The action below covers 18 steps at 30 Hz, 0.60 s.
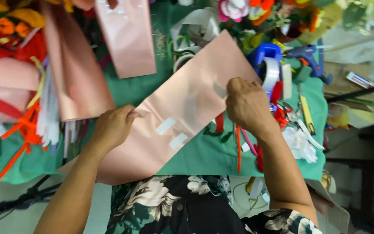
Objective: The person applies small pieces of double-sided tape to a sheet of pink wrapping paper on a green table. They then fold the paper and attach it to a larger, pre-folded pink paper structure, likely preparing a bouquet wrap.
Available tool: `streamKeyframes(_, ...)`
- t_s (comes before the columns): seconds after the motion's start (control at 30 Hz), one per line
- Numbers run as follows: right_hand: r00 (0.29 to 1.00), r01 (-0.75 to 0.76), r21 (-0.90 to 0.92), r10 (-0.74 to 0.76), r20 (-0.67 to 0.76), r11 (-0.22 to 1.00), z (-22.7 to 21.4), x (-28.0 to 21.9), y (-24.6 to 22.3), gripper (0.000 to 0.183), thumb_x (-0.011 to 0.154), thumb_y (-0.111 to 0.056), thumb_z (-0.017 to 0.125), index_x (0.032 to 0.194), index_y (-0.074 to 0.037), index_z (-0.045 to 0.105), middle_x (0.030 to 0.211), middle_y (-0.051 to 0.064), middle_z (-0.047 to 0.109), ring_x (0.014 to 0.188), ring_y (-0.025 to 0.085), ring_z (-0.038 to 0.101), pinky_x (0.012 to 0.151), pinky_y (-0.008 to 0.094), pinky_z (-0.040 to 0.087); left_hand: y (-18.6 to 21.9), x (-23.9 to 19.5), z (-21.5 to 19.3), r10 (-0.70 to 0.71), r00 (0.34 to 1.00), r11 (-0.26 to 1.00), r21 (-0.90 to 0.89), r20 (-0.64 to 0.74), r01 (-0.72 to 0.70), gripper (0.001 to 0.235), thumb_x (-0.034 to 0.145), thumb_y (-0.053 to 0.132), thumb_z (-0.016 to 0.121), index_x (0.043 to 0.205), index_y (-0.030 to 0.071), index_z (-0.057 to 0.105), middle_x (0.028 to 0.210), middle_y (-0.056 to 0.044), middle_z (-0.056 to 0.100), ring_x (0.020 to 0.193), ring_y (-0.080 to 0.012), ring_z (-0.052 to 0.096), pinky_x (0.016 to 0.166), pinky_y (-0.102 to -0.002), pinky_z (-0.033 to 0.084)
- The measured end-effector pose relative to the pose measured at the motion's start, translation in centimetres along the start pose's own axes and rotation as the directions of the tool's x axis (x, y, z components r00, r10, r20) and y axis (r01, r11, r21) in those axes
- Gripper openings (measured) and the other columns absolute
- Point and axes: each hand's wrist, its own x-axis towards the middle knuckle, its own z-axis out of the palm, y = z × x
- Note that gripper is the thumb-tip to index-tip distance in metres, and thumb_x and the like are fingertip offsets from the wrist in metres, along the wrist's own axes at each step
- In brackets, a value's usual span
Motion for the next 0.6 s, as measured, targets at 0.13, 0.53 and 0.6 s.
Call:
streamKeyframes(0.13, 0.964, -0.265, -0.048, 0.263, -0.029, 0.963, -5.7, -4.7, 3.0, 0.01, 0.084, -0.015, 0.061, 0.092, -0.01, 0.059, 0.07, 0.013, 0.055, 0.067, 0.041, 0.065, 0.064, 0.051, 0.049, -2.4, 1.7, 3.1, -0.041, 0.999, 0.992, 0.12, -0.025, 0.043, 0.033, 0.103, 0.043, 0.051, 0.131, 0.031, 0.065, 0.11, -0.005, 0.078, 0.104, -0.0304, 0.074, 0.09, -0.048, 0.058)
streamKeyframes(0.53, 0.468, -0.802, -0.216, 0.811, 0.351, 0.557, -2.5, -16.1, 9.4, 0.029, 0.094, -0.028, 0.048, 0.098, -0.004, 0.064, 0.097, 0.024, 0.074, 0.091, 0.052, 0.066, 0.075, 0.056, 0.049, -2.8, 1.0, 4.6, 0.067, 0.944, 0.997, 0.055, -0.323, -0.052, 0.037, 0.098, 0.022, 0.066, 0.134, 0.014, 0.063, 0.117, -0.015, 0.073, 0.103, -0.0395, 0.068, 0.078, -0.054, 0.052)
streamKeyframes(0.6, 0.456, -0.838, -0.145, 0.821, 0.343, 0.526, -2.4, -16.5, 9.1, 0.02, 0.086, -0.014, 0.055, 0.103, -0.004, 0.058, 0.097, 0.02, 0.07, 0.086, 0.049, 0.064, 0.072, 0.056, 0.047, -2.6, 1.1, 4.7, 0.127, 0.918, 0.992, 0.052, -0.376, -0.116, 0.034, 0.097, 0.017, 0.069, 0.13, 0.012, 0.063, 0.119, -0.013, 0.073, 0.099, -0.0379, 0.07, 0.069, -0.054, 0.055)
